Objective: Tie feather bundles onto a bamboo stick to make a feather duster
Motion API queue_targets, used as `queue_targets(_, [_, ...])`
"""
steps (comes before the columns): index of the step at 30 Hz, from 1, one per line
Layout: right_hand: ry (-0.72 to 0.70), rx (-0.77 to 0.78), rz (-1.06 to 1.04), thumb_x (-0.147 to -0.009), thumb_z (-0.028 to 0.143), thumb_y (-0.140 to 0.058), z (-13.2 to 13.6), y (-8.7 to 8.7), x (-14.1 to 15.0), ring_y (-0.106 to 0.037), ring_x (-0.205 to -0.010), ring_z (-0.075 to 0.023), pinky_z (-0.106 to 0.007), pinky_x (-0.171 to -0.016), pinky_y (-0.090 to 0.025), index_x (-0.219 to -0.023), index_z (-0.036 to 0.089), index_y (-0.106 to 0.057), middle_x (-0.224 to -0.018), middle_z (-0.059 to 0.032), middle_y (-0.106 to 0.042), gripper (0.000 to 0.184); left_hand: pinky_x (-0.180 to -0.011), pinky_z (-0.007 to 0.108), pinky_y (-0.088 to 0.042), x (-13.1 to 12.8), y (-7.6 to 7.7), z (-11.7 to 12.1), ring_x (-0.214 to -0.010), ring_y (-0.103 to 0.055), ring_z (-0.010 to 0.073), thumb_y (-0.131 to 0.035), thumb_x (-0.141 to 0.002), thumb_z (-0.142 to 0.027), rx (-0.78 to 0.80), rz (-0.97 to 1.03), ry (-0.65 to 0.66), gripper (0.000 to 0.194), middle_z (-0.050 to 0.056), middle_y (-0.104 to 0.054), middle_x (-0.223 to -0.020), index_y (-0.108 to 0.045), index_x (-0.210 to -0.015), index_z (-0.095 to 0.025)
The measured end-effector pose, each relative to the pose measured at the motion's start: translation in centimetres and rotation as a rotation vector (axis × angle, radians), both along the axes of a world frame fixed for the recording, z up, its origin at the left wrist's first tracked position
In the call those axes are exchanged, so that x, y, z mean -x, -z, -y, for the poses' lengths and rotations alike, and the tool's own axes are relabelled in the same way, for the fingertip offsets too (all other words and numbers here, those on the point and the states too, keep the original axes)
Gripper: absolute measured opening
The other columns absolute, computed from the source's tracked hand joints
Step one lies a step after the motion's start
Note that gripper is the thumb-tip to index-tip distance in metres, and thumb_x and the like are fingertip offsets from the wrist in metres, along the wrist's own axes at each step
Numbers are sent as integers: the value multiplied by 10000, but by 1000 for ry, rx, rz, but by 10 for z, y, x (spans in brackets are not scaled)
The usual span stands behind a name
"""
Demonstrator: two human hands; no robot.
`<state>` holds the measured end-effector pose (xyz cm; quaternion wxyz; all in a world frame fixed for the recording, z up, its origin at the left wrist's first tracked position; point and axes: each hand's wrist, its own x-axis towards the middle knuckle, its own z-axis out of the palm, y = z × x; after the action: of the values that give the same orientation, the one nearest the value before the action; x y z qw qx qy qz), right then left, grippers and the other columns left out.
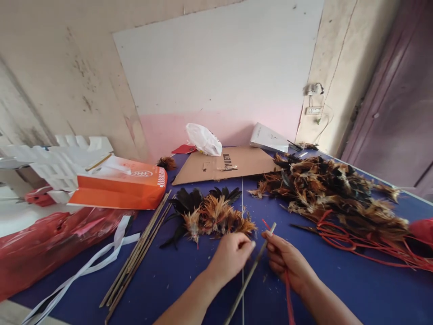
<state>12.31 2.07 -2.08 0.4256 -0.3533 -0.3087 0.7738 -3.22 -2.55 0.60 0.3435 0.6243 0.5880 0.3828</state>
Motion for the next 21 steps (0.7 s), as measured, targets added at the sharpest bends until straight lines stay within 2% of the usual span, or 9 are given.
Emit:
queue_targets(2, [-7, 44, -34, -677, 332, -675, -4, 0, -2, -178, -311, 24, -115, -295, -123, -801, 126, -579, -491, 84, -397, 259, -555, 244, -353, 33, -9, 2, -589, -545, 152, -477, -754, -412, -106, -340, -225, 305, 41, -614, -607, -600, -615, -171])
queue_targets(5, [-29, 54, -40, -706, 327, -652, -6, 1, -3, -184, -315, 22, -119, -303, -121, -798, 123, -581, -497, 76, -408, 235, -540, 260, -330, 88, -15, 5, -611, -574, 193, -465, -749, -435, 68, -705, -542, 314, 63, -637, -619, -614, -612, -195])
queue_targets(7, [-47, 38, -13, -704, 324, -655, -4, 1, -2, -183, -314, 22, -123, -303, -118, -792, 123, -578, -498, 74, -417, 233, -528, 260, -326, 116, -13, 6, -640, -592, 217, -482, -719, -485, 169, -819, -642, 340, 83, -645, -638, -612, -598, -194])
queue_targets(9, [-62, 27, 7, -690, 325, -669, -3, 1, -1, -183, -313, 21, -126, -302, -115, -783, 124, -574, -497, 72, -422, 241, -508, 253, -325, 132, -6, 3, -614, -596, 214, -487, -695, -527, 242, -789, -616, 372, 76, -643, -619, -614, -590, -193])
queue_targets(12, [-70, 17, 1, -679, 335, -677, -2, 0, -1, -184, -314, 18, -130, -303, -115, -773, 127, -568, -494, 73, -426, 253, -483, 237, -317, 135, 3, -5, -560, -582, 187, -526, -676, -460, 263, -703, -556, 304, 43, -618, -549, -592, -541, -195])
queue_targets(15, [-74, 10, -4, -690, 341, -665, -2, 0, -2, -180, -311, 17, -134, -304, -114, -772, 128, -566, -492, 73, -428, 249, -499, 231, -319, 126, 0, -11, -591, -578, 173, -498, -705, -365, 209, -700, -578, 237, 27, -623, -582, -581, -553, -203])
queue_targets(19, [-87, 3, -2, -687, 338, -667, -4, 1, -2, -171, -308, 18, -138, -305, -105, -777, 126, -566, -485, 75, -426, 252, -570, 228, -353, 107, -12, -17, -657, -573, 162, -473, -736, -342, 3, -708, -620, 200, 15, -626, -678, -578, -627, -211])
queue_targets(21, [-87, 2, 2, -671, 332, -680, -3, 0, -1, -172, -309, 20, -136, -305, -105, -773, 125, -563, -484, 75, -430, 258, -639, 230, -372, 93, -11, -22, -725, -574, 161, -514, -718, -299, -86, -733, -584, 146, 36, -623, -778, -583, -641, -195])
